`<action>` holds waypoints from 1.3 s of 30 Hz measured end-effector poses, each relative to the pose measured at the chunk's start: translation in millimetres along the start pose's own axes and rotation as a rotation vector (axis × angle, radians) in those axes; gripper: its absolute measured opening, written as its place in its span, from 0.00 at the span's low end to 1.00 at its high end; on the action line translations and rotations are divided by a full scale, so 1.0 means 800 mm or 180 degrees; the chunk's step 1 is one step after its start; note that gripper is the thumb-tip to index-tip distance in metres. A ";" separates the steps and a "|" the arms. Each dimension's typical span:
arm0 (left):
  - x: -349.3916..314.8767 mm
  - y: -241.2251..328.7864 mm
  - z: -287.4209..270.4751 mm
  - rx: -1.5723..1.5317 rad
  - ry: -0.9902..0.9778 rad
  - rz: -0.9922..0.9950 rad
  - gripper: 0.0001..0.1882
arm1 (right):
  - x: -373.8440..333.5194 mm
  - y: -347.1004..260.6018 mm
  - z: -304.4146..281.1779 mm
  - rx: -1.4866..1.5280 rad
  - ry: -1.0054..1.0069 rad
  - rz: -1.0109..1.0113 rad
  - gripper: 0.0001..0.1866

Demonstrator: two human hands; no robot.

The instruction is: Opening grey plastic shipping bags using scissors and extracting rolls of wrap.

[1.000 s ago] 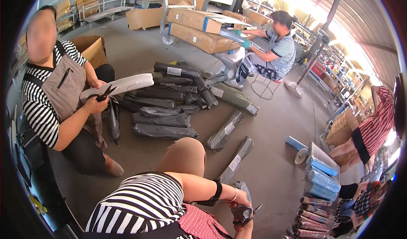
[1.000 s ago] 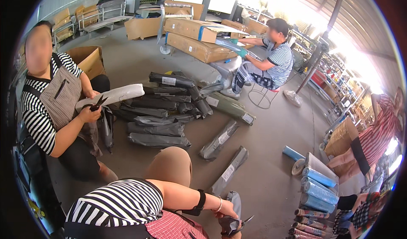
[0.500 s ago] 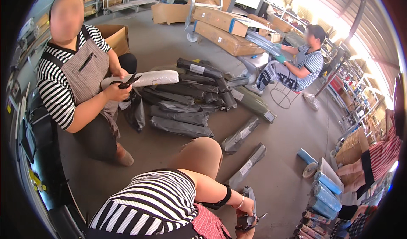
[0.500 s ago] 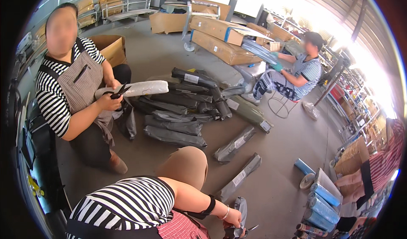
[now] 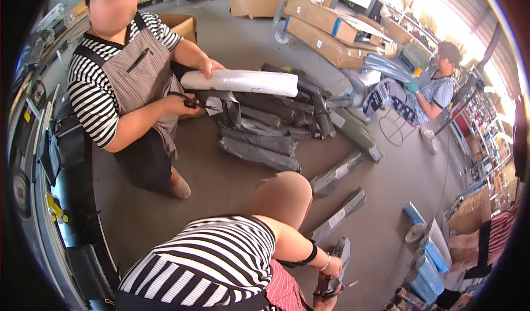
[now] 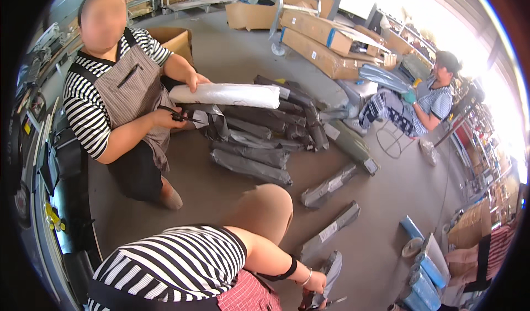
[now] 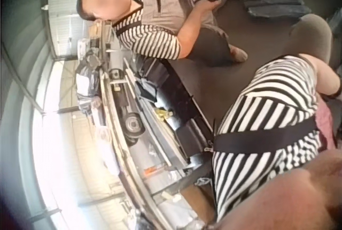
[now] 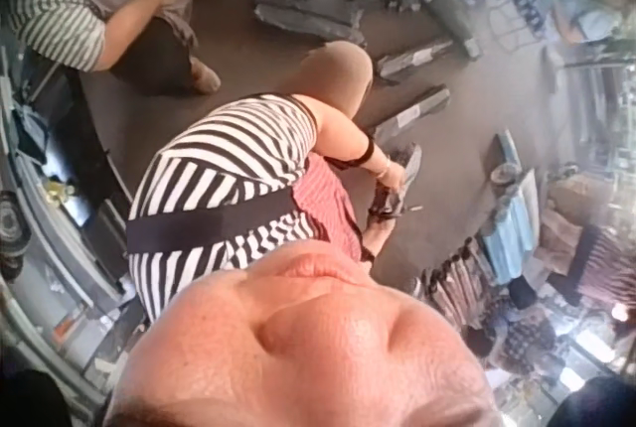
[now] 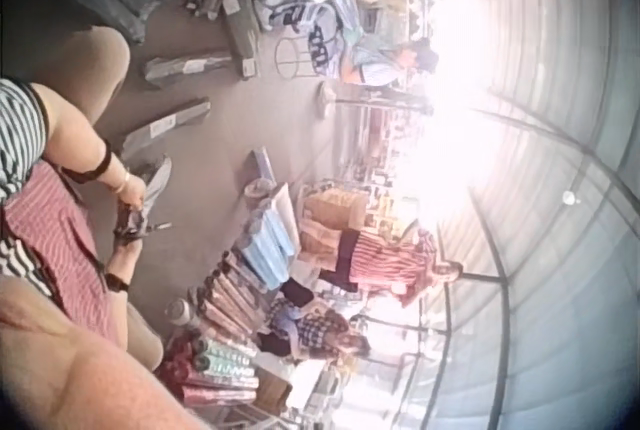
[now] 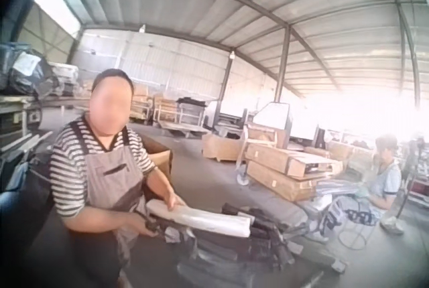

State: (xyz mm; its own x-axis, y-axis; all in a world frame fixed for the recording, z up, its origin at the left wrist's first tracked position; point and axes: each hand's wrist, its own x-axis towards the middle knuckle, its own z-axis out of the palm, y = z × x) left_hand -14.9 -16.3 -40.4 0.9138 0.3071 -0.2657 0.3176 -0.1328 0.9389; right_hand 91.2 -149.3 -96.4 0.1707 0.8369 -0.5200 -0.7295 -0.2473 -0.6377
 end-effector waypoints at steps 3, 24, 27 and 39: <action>0.030 -0.030 0.020 -0.0515 -0.0086 -0.0213 0.10 | -0.025 -0.001 -0.036 -0.0096 0.0526 -0.0051 0.25; 0.021 -0.005 -0.002 0.0280 0.0053 0.0120 0.15 | -0.088 -0.047 0.026 -0.0467 0.2153 -0.0452 0.14; 0.006 -0.007 -0.033 -0.0088 -0.0162 -0.0269 0.16 | -0.074 -0.046 0.051 -0.0605 0.1840 -0.0564 0.18; 0.026 -0.032 -0.012 -0.0825 -0.0185 -0.0165 0.13 | -0.057 -0.027 0.004 -0.1772 0.1937 -0.0981 0.29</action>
State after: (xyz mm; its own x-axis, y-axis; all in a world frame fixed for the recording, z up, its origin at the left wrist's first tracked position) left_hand -6.4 2.7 -68.1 0.9134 0.2516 -0.3200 0.2958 0.1298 0.9464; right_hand 97.5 -180.9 -57.0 0.7458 0.5396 -0.3905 -0.1911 -0.3883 -0.9015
